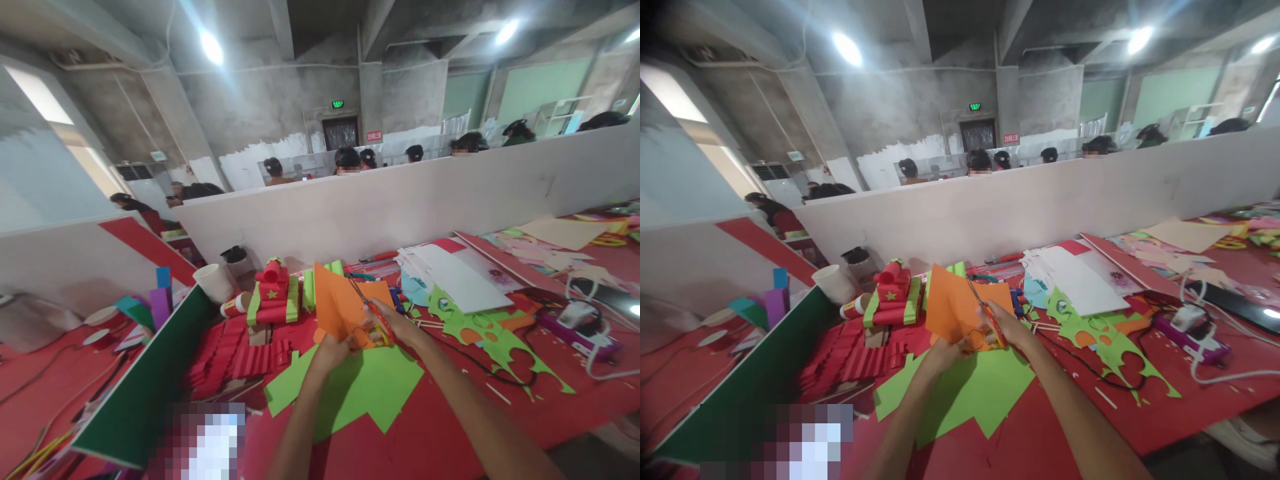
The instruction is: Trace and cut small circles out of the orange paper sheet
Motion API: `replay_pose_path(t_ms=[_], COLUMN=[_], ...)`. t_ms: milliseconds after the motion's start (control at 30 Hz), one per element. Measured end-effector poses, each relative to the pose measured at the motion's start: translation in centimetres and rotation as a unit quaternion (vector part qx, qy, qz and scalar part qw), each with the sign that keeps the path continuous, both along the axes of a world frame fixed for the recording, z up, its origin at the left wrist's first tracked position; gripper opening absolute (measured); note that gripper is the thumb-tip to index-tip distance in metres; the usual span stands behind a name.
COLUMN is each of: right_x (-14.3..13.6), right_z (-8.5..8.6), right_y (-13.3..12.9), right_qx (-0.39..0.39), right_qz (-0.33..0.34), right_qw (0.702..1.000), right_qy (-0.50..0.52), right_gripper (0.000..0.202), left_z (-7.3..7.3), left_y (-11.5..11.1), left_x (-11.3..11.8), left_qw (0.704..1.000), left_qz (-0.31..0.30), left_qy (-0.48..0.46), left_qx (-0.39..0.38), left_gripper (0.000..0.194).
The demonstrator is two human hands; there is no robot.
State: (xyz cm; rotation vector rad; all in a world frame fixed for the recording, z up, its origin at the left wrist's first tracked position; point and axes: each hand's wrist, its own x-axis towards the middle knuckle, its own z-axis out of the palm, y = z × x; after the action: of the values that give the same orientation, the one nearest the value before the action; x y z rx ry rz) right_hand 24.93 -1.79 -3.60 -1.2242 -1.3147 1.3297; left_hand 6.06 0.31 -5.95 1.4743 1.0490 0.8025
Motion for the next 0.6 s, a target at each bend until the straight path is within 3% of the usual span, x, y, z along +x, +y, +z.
replay_pose_path(t_ms=[67,167,300,433,600], right_x=[-0.1,-0.1,0.4,1.0,0.7], right_z=[0.5,1.3,2.1,2.8,4.4], right_y=[-0.1,-0.2,-0.8,-2.0,-3.7], right_qx=[0.006,0.055,0.078,0.046,-0.004], right_qz=[0.010,0.002,-0.001,0.096,0.177], right_qw=[1.000,0.998,0.994,0.993,0.984], right_qy=[0.022,0.042,0.080,0.051,-0.013], right_gripper=[0.047,0.048,0.052,0.057,0.060], left_z=[-0.3,0.4,2.1,2.7,2.3], left_y=[0.4,1.1,1.5,1.8,2.2], left_x=[0.0,-0.6,-1.5,-1.8,-1.4], left_qw=[0.999,0.996,0.987,0.962,0.927], left_qz=[0.014,0.056,0.104,0.169,0.255], left_qy=[0.022,0.022,-0.088,-0.209,-0.275], left_qx=[0.021,0.063,0.081,0.049,-0.028], left_gripper=[0.012,0.012,0.026,0.041,0.028])
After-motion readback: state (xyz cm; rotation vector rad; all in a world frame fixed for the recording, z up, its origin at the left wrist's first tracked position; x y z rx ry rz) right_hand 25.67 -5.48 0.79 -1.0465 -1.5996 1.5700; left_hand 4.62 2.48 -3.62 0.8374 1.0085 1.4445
